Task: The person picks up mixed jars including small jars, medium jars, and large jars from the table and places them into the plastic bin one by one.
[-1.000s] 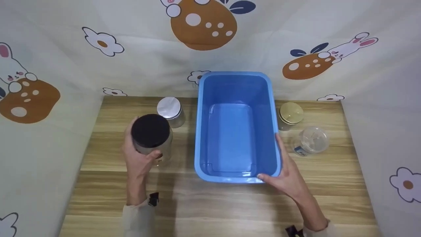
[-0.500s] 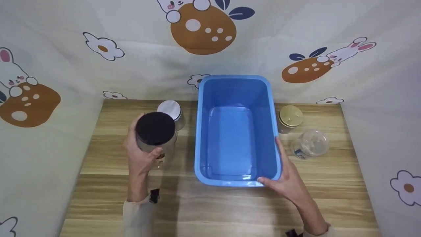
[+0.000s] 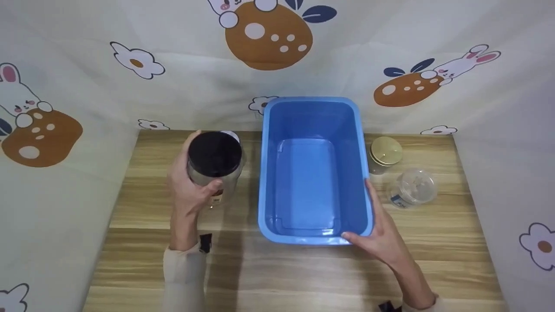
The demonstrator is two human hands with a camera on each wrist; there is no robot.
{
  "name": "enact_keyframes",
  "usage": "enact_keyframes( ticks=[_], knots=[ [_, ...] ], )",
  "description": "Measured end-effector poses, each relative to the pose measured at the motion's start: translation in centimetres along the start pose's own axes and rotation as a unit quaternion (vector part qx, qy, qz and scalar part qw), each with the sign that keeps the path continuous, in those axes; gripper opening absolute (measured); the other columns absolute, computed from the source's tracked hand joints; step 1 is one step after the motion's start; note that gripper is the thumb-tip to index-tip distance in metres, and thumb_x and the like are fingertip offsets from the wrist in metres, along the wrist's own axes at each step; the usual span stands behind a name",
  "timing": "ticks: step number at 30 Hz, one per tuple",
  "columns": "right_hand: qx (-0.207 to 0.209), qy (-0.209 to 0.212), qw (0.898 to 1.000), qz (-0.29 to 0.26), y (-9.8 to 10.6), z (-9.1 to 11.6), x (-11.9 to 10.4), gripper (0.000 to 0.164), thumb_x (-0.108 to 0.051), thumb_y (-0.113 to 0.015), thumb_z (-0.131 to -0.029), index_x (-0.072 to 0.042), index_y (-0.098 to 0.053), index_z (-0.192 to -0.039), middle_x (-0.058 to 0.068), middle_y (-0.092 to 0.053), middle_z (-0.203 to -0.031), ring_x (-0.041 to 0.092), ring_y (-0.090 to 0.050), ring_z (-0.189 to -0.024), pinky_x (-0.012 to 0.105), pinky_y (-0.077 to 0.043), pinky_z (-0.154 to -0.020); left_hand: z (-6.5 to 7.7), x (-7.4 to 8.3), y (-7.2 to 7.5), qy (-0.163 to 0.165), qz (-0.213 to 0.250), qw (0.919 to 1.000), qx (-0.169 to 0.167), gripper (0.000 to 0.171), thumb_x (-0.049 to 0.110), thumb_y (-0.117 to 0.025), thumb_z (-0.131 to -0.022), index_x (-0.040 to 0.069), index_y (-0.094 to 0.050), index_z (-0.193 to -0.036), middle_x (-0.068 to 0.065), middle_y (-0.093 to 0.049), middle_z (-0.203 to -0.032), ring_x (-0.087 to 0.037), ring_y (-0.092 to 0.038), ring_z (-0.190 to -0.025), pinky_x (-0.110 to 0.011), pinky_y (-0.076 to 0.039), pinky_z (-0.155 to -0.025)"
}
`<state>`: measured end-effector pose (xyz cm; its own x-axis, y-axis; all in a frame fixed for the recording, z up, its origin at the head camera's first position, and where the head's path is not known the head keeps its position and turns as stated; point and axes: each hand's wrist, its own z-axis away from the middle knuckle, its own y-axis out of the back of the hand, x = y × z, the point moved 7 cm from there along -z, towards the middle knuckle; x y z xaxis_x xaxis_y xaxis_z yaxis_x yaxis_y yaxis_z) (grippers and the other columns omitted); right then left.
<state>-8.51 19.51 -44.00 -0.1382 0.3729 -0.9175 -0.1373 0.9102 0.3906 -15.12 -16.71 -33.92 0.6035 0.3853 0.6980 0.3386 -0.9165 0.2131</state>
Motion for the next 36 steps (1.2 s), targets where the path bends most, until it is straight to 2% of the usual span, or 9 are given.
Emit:
enact_keyframes(
  ticks=[6, 9, 13, 18, 22, 27, 31, 36],
  knots=[
    [0.007, -0.019, 1.000, 0.010, -0.4, 0.0, 3.0, 0.123, -0.022, -0.088, -0.056, -0.024, -0.006, -0.147, -0.008, -0.017, -0.150, 0.018, -0.023, -0.134, 0.055, -0.018, -0.104, -1.3, 0.8, -0.7, -0.023, 0.000, 0.9997, -0.011, 0.100, 0.070, -0.064, -0.062, -0.010, -0.052, -0.120, -0.019, -0.061, -0.112, -0.033, -0.058, -0.100, -0.040, -0.043, -0.091],
    [0.005, -0.021, 1.000, 0.004, -0.3, 0.2, 2.8, 0.122, -0.021, -0.087, -0.057, -0.025, -0.006, -0.147, -0.004, -0.019, -0.150, 0.022, -0.026, -0.132, 0.057, -0.021, -0.103, -2.4, 1.3, -1.5, -0.040, 0.001, 0.9988, -0.030, 0.099, 0.069, -0.064, -0.062, -0.010, -0.052, -0.120, -0.018, -0.060, -0.115, -0.030, -0.057, -0.102, -0.040, -0.042, -0.091],
    [0.002, -0.020, 1.000, -0.001, -0.2, 0.4, 1.3, 0.119, -0.019, -0.086, -0.060, -0.023, -0.006, -0.147, 0.007, -0.022, -0.149, 0.031, -0.031, -0.129, 0.058, -0.027, -0.099, -3.6, 1.8, -2.8, -0.054, 0.003, 0.9965, -0.064, 0.098, 0.069, -0.063, -0.063, -0.007, -0.051, -0.122, -0.014, -0.059, -0.118, -0.025, -0.056, -0.104, -0.040, -0.042, -0.090],
    [0.002, -0.006, 1.000, 0.019, 0.0, 0.2, -0.5, 0.116, -0.017, -0.085, -0.061, -0.015, -0.007, -0.147, 0.017, -0.023, -0.146, 0.035, -0.032, -0.127, 0.058, -0.027, -0.099, -4.3, 2.2, -3.8, -0.046, -0.014, 0.9947, -0.090, 0.098, 0.073, -0.060, -0.063, -0.002, -0.049, -0.126, -0.012, -0.059, -0.117, -0.024, -0.055, -0.103, -0.040, -0.042, -0.089],
    [-0.002, -0.006, 1.000, 0.022, 0.0, 0.2, -0.7, 0.116, -0.016, -0.085, -0.061, -0.012, -0.006, -0.147, 0.019, -0.022, -0.146, 0.035, -0.032, -0.127, 0.058, -0.027, -0.099, -4.6, 2.4, -4.1, -0.050, -0.030, 0.9939, -0.094, 0.100, 0.075, -0.058, -0.062, 0.000, -0.049, -0.127, -0.011, -0.060, -0.115, -0.022, -0.055, -0.102, -0.040, -0.043, -0.088],
    [-0.004, -0.012, 1.000, 0.018, 0.0, 0.2, -0.5, 0.117, -0.016, -0.085, -0.061, -0.013, -0.006, -0.147, 0.018, -0.020, -0.147, 0.036, -0.030, -0.128, 0.061, -0.026, -0.098, -4.7, 1.4, -4.8, -0.073, -0.047, 0.9918, -0.094, 0.101, 0.077, -0.058, -0.061, 0.002, -0.048, -0.129, -0.006, -0.056, -0.124, -0.023, -0.054, -0.109, -0.039, -0.042, -0.092],
    [-0.006, -0.017, 1.000, 0.007, 0.0, 0.2, -0.4, 0.117, -0.015, -0.085, -0.061, -0.015, -0.005, -0.147, 0.018, -0.019, -0.147, 0.037, -0.030, -0.128, 0.061, -0.026, -0.098, -4.9, 0.1, -5.5, -0.079, -0.081, 0.9879, -0.106, 0.106, 0.081, -0.055, -0.057, 0.010, -0.043, -0.134, 0.003, -0.053, -0.128, -0.017, -0.053, -0.110, -0.036, -0.042, -0.091],
    [-0.007, -0.021, 1.000, -0.016, 0.0, 0.1, -0.2, 0.117, -0.013, -0.084, -0.062, -0.015, -0.005, -0.147, 0.019, -0.022, -0.146, 0.037, -0.035, -0.125, 0.056, -0.032, -0.097, -5.8, 0.2, -6.9, -0.098, -0.094, 0.9817, -0.134, 0.108, 0.080, -0.060, -0.053, 0.014, -0.039, -0.137, 0.007, -0.052, -0.128, -0.012, -0.051, -0.110, -0.035, -0.041, -0.090]
  ],
)
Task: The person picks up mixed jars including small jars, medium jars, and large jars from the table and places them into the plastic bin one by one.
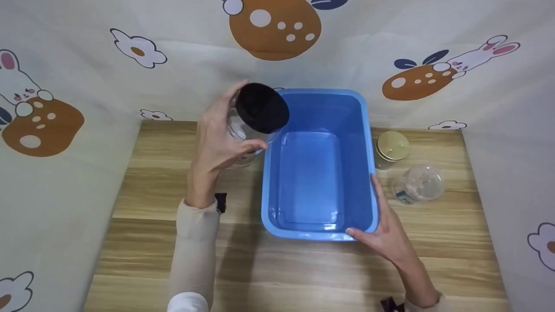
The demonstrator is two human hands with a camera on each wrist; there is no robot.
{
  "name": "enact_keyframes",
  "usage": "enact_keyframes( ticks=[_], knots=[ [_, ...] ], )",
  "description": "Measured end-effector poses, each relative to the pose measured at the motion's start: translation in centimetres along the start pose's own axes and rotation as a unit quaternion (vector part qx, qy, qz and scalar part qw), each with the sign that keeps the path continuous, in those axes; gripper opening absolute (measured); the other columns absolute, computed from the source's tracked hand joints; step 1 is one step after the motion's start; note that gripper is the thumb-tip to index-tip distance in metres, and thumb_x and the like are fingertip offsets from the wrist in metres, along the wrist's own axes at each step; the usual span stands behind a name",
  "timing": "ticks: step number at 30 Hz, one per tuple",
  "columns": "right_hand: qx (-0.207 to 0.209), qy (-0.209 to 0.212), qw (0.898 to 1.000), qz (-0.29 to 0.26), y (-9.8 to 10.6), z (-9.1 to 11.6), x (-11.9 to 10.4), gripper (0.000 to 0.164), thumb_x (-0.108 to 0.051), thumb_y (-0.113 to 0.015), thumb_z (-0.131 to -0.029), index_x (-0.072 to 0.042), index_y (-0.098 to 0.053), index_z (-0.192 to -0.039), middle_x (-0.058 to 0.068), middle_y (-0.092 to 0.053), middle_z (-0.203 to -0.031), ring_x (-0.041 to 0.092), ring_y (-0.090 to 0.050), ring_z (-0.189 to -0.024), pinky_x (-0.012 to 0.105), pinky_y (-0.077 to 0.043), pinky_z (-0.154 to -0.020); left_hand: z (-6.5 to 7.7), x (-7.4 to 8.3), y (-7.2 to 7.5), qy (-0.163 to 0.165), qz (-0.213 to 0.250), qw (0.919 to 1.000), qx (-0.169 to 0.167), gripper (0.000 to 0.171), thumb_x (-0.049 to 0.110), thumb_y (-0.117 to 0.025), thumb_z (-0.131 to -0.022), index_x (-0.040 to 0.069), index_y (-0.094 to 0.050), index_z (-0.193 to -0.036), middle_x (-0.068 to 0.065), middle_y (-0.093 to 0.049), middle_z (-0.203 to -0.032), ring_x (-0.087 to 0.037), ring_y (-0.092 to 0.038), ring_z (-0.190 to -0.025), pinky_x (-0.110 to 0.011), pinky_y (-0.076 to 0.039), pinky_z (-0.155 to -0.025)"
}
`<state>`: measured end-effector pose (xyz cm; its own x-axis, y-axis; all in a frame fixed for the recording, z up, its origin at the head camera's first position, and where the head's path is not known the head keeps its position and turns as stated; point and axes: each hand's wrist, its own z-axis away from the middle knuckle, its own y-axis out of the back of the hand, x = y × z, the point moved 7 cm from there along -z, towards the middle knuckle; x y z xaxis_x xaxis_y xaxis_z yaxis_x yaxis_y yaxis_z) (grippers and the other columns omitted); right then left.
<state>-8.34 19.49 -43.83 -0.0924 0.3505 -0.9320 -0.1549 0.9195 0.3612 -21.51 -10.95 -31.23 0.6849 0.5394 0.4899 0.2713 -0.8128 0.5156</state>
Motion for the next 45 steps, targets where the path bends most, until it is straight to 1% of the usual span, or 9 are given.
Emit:
enact_keyframes(
  ticks=[7, 13, 20, 24, 30, 33, 37, 41, 45],
  knots=[
    [0.004, -0.001, 1.000, -0.014, 0.0, 0.2, 0.0, 0.117, -0.009, -0.084, -0.061, -0.015, -0.006, -0.147, 0.019, -0.024, -0.145, 0.038, -0.038, -0.123, 0.052, -0.036, -0.095, -1.8, 1.2, -1.8, -0.034, -0.003, 0.9991, -0.026, 0.106, 0.071, -0.070, -0.051, 0.015, -0.041, -0.136, 0.008, -0.050, -0.130, -0.010, -0.048, -0.113, -0.031, -0.042, -0.090],
    [0.008, 0.019, 1.000, 0.019, 0.0, 0.0, -0.3, 0.117, -0.012, -0.085, -0.060, -0.012, -0.007, -0.147, 0.022, -0.028, -0.143, 0.037, -0.040, -0.121, 0.052, -0.035, -0.095, -2.5, 1.9, -3.0, -0.028, -0.014, 0.9986, -0.043, 0.104, 0.064, -0.076, -0.051, 0.022, -0.039, -0.138, 0.013, -0.048, -0.130, -0.005, -0.047, -0.112, -0.029, -0.043, -0.086],
    [0.002, 0.023, 0.999, 0.028, 0.0, -0.2, -0.6, 0.117, -0.013, -0.085, -0.060, -0.011, -0.006, -0.147, 0.022, -0.025, -0.144, 0.038, -0.035, -0.124, 0.057, -0.030, -0.098, -2.7, 2.0, -4.2, -0.019, -0.030, 0.9973, -0.065, 0.104, 0.070, -0.072, -0.050, 0.026, -0.038, -0.139, 0.012, -0.050, -0.129, -0.006, -0.047, -0.111, -0.030, -0.043, -0.086],
    [0.000, 0.014, 1.000, 0.023, 0.0, -0.2, -0.5, 0.117, -0.014, -0.084, -0.061, -0.014, -0.006, -0.147, 0.019, -0.023, -0.146, 0.035, -0.032, -0.127, 0.058, -0.026, -0.100, -3.1, 2.0, -5.0, -0.017, -0.056, 0.9954, -0.076, 0.107, 0.074, -0.069, -0.048, 0.029, -0.037, -0.139, 0.012, -0.051, -0.127, -0.006, -0.048, -0.109, -0.027, -0.045, -0.082],
    [0.003, -0.005, 1.000, 0.003, 0.0, -0.1, 1.3, 0.119, -0.015, -0.085, -0.060, -0.025, -0.005, -0.147, 0.009, -0.027, -0.146, 0.029, -0.038, -0.125, 0.052, -0.031, -0.099, -3.8, 1.8, -6.8, -0.012, -0.100, 0.9885, -0.112, 0.107, 0.082, -0.062, -0.046, 0.035, -0.035, -0.139, 0.007, -0.055, -0.119, -0.008, -0.051, -0.104, -0.027, -0.046, -0.076],
    [0.006, 0.001, 1.000, 0.005, 0.0, 0.0, 1.1, 0.119, -0.013, -0.085, -0.060, -0.023, -0.005, -0.147, 0.013, -0.027, -0.146, 0.031, -0.039, -0.124, 0.053, -0.032, -0.099, -4.1, 1.8, -7.7, -0.009, -0.116, 0.9834, -0.139, 0.108, 0.086, -0.055, -0.047, 0.036, -0.033, -0.139, 0.006, -0.055, -0.119, -0.009, -0.051, -0.105, -0.027, -0.047, -0.074],
    [0.002, 0.011, 1.000, 0.006, 0.0, 0.0, -0.3, 0.117, -0.010, -0.084, -0.061, -0.015, -0.005, -0.147, 0.021, -0.025, -0.144, 0.037, -0.038, -0.123, 0.052, -0.033, -0.098, -4.2, 1.6, -8.5, -0.002, -0.139, 0.9759, -0.168, 0.107, 0.090, -0.047, -0.049, 0.037, -0.030, -0.141, 0.005, -0.054, -0.120, -0.011, -0.050, -0.106, -0.030, -0.047, -0.074],
    [0.002, 0.008, 1.000, 0.007, -0.1, -0.1, -0.3, 0.117, -0.010, -0.084, -0.061, -0.014, -0.005, -0.147, 0.018, -0.025, -0.145, 0.033, -0.037, -0.125, 0.047, -0.033, -0.100, -4.3, 1.6, -9.1, -0.001, -0.156, 0.9705, -0.184, 0.106, 0.091, -0.044, -0.050, 0.037, -0.029, -0.141, 0.005, -0.054, -0.121, -0.011, -0.051, -0.106, -0.032, -0.047, -0.077],
    [0.005, 0.017, 0.999, 0.028, 0.0, -0.1, -0.6, 0.116, -0.011, -0.084, -0.061, -0.012, -0.006, -0.147, 0.019, -0.025, -0.145, 0.033, -0.033, -0.127, 0.051, -0.028, -0.102, -4.3, 1.7, -9.9, -0.003, -0.167, 0.9647, -0.204, 0.105, 0.091, -0.042, -0.052, 0.037, -0.028, -0.141, 0.005, -0.052, -0.123, -0.012, -0.050, -0.107, -0.032, -0.046, -0.077]
  ],
)
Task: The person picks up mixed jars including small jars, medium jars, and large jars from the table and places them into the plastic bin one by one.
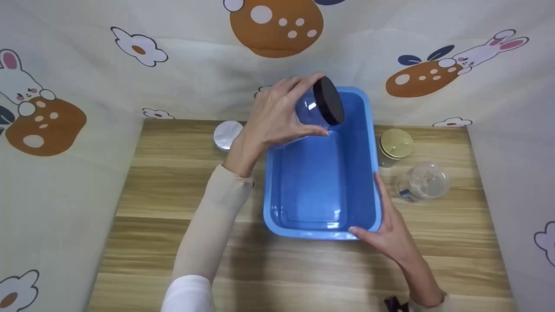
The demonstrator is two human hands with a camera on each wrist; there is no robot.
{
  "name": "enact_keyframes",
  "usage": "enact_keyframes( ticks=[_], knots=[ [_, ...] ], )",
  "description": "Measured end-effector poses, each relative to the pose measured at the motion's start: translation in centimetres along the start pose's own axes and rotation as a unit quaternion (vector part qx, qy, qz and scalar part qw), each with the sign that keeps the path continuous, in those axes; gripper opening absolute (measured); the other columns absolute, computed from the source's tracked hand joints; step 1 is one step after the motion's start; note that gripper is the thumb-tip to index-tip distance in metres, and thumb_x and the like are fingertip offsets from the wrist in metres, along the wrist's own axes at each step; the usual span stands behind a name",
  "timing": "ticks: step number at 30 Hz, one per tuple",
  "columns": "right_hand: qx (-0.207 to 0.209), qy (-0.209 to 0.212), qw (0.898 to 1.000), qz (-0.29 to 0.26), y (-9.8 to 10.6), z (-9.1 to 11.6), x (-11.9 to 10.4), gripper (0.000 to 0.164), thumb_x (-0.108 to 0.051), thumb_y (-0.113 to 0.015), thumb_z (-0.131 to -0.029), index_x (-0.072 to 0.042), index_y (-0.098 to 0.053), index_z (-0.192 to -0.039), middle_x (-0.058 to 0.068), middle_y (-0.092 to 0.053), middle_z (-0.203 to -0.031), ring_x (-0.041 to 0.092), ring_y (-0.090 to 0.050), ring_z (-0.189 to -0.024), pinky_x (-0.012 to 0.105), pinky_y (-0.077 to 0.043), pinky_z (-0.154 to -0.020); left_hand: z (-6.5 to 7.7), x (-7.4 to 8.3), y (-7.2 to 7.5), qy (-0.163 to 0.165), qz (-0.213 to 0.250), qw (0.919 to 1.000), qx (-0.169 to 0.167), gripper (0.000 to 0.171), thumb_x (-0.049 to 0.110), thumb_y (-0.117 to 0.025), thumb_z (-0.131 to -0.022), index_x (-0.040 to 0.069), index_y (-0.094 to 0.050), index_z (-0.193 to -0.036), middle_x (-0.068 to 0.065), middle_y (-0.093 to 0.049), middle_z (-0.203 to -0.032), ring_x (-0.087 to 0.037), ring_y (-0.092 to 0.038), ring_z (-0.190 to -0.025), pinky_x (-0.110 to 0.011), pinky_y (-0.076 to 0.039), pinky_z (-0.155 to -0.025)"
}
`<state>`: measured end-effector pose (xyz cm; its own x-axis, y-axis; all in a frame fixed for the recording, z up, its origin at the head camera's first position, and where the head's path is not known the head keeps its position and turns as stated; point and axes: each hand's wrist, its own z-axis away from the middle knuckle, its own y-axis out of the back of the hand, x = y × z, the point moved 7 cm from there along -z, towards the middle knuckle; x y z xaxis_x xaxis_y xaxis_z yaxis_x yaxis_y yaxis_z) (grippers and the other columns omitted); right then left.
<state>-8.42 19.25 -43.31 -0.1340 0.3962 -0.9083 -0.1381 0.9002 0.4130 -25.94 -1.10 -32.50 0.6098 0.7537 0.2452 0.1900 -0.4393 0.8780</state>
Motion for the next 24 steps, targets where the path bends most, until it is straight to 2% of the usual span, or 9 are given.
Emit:
enact_keyframes(
  ticks=[5, 11, 18, 24],
  knots=[
    [-0.002, 0.006, 1.000, 0.001, 0.0, -0.1, 0.0, 0.116, -0.011, -0.084, -0.061, -0.012, -0.006, -0.147, 0.021, -0.024, -0.145, 0.036, -0.033, -0.126, 0.056, -0.028, -0.099, -0.6, 0.2, -1.4, 0.008, -0.009, 0.9984, -0.055, 0.104, 0.092, -0.036, -0.053, 0.039, -0.024, -0.142, 0.004, -0.047, -0.130, -0.014, -0.047, -0.113, -0.034, -0.043, -0.085],
    [-0.002, -0.003, 1.000, -0.009, 0.1, -0.1, 0.2, 0.117, -0.010, -0.084, -0.061, -0.014, -0.005, -0.147, 0.019, -0.022, -0.147, 0.034, -0.032, -0.127, 0.056, -0.027, -0.100, -1.7, 0.6, -3.2, 0.030, -0.016, 0.9907, -0.132, 0.105, 0.094, -0.030, -0.050, 0.045, -0.016, -0.142, 0.003, -0.041, -0.138, -0.017, -0.042, -0.121, -0.042, -0.039, -0.093],
    [-0.011, -0.004, 1.000, -0.026, -0.1, -0.1, 0.4, 0.117, -0.008, -0.083, -0.062, -0.013, -0.003, -0.147, 0.022, -0.023, -0.145, 0.039, -0.038, -0.122, 0.054, -0.034, -0.096, -2.4, 0.6, -3.9, 0.035, -0.018, 0.9869, -0.157, 0.107, 0.095, -0.031, -0.048, 0.046, -0.017, -0.141, 0.004, -0.042, -0.138, -0.019, -0.044, -0.120, -0.042, -0.042, -0.087],
    [-0.010, 0.000, 1.000, -0.029, -0.1, 0.0, 0.3, 0.117, -0.009, -0.083, -0.062, -0.012, -0.004, -0.147, 0.021, -0.024, -0.145, 0.039, -0.040, -0.121, 0.046, -0.038, -0.096, -2.8, 1.2, -4.6, 0.021, 0.003, 0.9847, -0.173, 0.107, 0.094, -0.036, -0.048, 0.042, -0.024, -0.141, 0.007, -0.050, -0.130, -0.012, -0.050, -0.111, -0.032, -0.042, -0.089]
  ],
)
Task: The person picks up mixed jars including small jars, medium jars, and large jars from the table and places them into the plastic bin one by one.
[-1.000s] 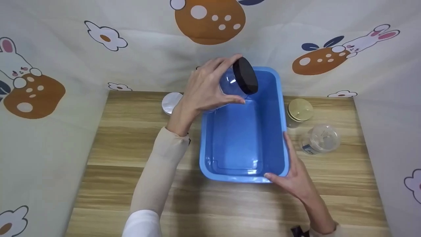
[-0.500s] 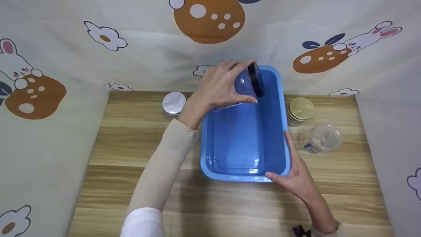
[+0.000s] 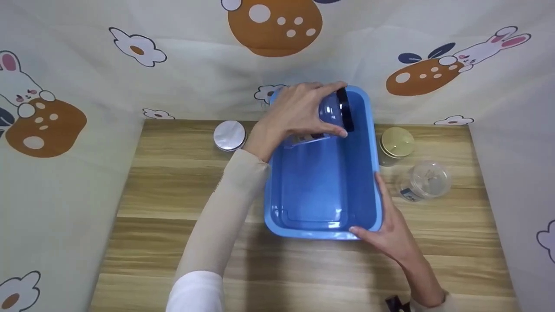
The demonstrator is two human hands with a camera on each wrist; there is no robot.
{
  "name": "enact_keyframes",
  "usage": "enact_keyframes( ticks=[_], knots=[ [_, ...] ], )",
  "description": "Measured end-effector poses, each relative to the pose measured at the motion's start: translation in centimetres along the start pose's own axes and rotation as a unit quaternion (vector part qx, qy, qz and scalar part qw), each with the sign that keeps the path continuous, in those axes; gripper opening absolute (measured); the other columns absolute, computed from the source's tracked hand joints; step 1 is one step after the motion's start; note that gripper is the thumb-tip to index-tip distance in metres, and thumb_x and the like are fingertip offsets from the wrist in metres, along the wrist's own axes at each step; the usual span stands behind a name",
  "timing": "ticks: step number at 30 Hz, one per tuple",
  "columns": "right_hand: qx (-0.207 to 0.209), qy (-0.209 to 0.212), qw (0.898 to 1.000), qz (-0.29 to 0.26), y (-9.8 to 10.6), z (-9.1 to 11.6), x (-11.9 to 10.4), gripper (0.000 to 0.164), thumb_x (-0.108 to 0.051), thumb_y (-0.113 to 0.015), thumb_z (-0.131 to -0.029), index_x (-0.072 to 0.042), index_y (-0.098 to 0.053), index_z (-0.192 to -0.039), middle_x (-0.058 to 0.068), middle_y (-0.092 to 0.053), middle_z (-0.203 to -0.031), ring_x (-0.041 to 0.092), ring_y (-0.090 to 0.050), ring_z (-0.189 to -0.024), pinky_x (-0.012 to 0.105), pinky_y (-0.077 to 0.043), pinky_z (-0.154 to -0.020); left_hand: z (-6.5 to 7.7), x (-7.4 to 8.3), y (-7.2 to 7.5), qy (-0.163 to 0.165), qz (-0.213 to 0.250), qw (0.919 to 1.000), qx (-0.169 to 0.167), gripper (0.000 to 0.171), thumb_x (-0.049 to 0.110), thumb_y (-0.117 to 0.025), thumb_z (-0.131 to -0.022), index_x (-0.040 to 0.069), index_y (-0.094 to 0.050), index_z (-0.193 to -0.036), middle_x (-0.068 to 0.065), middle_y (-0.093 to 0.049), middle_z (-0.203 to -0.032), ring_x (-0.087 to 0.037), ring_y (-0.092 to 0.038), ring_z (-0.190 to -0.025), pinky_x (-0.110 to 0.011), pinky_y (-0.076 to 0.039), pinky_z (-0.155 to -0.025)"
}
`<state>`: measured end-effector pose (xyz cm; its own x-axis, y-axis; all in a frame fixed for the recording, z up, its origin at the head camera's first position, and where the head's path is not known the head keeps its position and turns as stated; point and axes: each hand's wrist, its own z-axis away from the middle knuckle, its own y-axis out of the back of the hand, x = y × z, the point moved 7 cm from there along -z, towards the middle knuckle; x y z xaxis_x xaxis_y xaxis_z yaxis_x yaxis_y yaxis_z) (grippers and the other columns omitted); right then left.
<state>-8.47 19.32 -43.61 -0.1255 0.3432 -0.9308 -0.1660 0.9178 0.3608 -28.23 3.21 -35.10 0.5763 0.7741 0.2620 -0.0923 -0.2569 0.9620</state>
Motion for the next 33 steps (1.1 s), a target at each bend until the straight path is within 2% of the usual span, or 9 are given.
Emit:
enact_keyframes(
  ticks=[4, 6, 13, 17, 20, 23, 27, 30, 33],
  knots=[
    [-0.001, 0.000, 1.000, 0.001, -0.1, 0.0, 0.0, 0.116, -0.006, -0.083, -0.062, -0.011, -0.004, -0.147, 0.019, -0.025, -0.145, 0.035, -0.039, -0.123, 0.030, -0.037, -0.099, -0.6, 0.4, -0.5, -0.004, 0.027, 0.9993, -0.024, 0.107, 0.092, -0.041, -0.048, 0.041, -0.028, -0.140, 0.010, -0.051, -0.129, -0.009, -0.049, -0.113, -0.030, -0.040, -0.093],
    [-0.001, -0.004, 1.000, -0.001, -0.1, 0.0, 0.0, 0.116, -0.006, -0.083, -0.062, -0.012, -0.004, -0.147, 0.017, -0.025, -0.146, 0.032, -0.037, -0.124, 0.029, -0.034, -0.100, -0.9, 0.5, -0.8, -0.002, 0.032, 0.9989, -0.035, 0.107, 0.092, -0.042, -0.048, 0.040, -0.028, -0.140, 0.011, -0.050, -0.130, -0.008, -0.048, -0.115, -0.031, -0.039, -0.095],
    [-0.003, -0.004, 1.000, -0.011, -0.1, -0.1, 0.2, 0.117, -0.007, -0.084, -0.061, -0.017, -0.004, -0.147, 0.016, -0.022, -0.147, 0.036, -0.035, -0.125, 0.053, -0.033, -0.097, -1.7, 0.7, -1.2, 0.008, 0.036, 0.9972, -0.065, 0.108, 0.091, -0.044, -0.046, 0.039, -0.030, -0.140, 0.008, -0.055, -0.123, -0.010, -0.052, -0.104, -0.031, -0.041, -0.091],
    [0.002, -0.004, 1.000, -0.005, 0.0, 0.0, 1.4, 0.119, -0.012, -0.085, -0.060, -0.022, -0.005, -0.147, 0.010, -0.022, -0.148, 0.034, -0.036, -0.125, 0.053, -0.034, -0.097, -2.2, 1.3, -1.3, 0.010, 0.047, 0.9955, -0.081, 0.110, 0.091, -0.046, -0.045, 0.037, -0.032, -0.140, 0.007, -0.057, -0.120, -0.010, -0.053, -0.098, -0.029, -0.043, -0.087],
    [0.004, -0.012, 1.000, -0.007, 0.0, 0.0, 2.6, 0.121, -0.014, -0.086, -0.059, -0.026, -0.004, -0.147, 0.002, -0.023, -0.148, 0.028, -0.038, -0.125, 0.048, -0.036, -0.097, -2.5, 1.4, -1.2, 0.016, 0.057, 0.9946, -0.085, 0.111, 0.090, -0.048, -0.045, 0.035, -0.033, -0.140, 0.007, -0.058, -0.116, -0.009, -0.052, -0.092, -0.028, -0.044, -0.084],
    [0.005, -0.010, 1.000, -0.008, 0.1, 0.0, 3.3, 0.122, -0.015, -0.087, -0.058, -0.026, -0.004, -0.147, 0.000, -0.024, -0.148, 0.026, -0.038, -0.125, 0.046, -0.036, -0.098, -2.6, 1.4, -1.3, 0.020, 0.067, 0.9940, -0.084, 0.111, 0.089, -0.050, -0.045, 0.034, -0.034, -0.140, 0.007, -0.059, -0.106, -0.009, -0.052, -0.085, -0.027, -0.044, -0.079],
    [0.003, -0.011, 1.000, -0.009, 0.1, 0.0, 2.1, 0.120, -0.014, -0.086, -0.059, -0.023, -0.005, -0.147, 0.004, -0.023, -0.149, 0.027, -0.035, -0.127, 0.048, -0.032, -0.100, -2.6, 1.0, -1.9, 0.023, 0.081, 0.9922, -0.092, 0.110, 0.088, -0.052, -0.044, 0.034, -0.035, -0.139, 0.007, -0.059, -0.100, -0.010, -0.052, -0.082, -0.027, -0.044, -0.078],
    [0.003, -0.012, 1.000, -0.006, 0.1, 0.0, 0.7, 0.118, -0.011, -0.085, -0.060, -0.019, -0.005, -0.147, 0.007, -0.021, -0.149, 0.027, -0.031, -0.129, 0.049, -0.028, -0.102, -2.8, 0.7, -2.5, 0.028, 0.086, 0.9910, -0.099, 0.109, 0.086, -0.055, -0.044, 0.036, -0.035, -0.139, 0.007, -0.058, -0.108, -0.010, -0.052, -0.089, -0.029, -0.044, -0.083],
    [0.005, -0.017, 1.000, 0.002, 0.0, 0.0, 0.2, 0.118, -0.010, -0.084, -0.061, -0.017, -0.005, -0.147, 0.007, -0.020, -0.149, 0.024, -0.028, -0.131, 0.048, -0.025, -0.104, -3.1, 0.6, -3.3, 0.030, 0.087, 0.9910, -0.097, 0.107, 0.083, -0.058, -0.045, 0.037, -0.034, -0.139, 0.008, -0.055, -0.119, -0.010, -0.052, -0.096, -0.030, -0.043, -0.087]
  ],
)
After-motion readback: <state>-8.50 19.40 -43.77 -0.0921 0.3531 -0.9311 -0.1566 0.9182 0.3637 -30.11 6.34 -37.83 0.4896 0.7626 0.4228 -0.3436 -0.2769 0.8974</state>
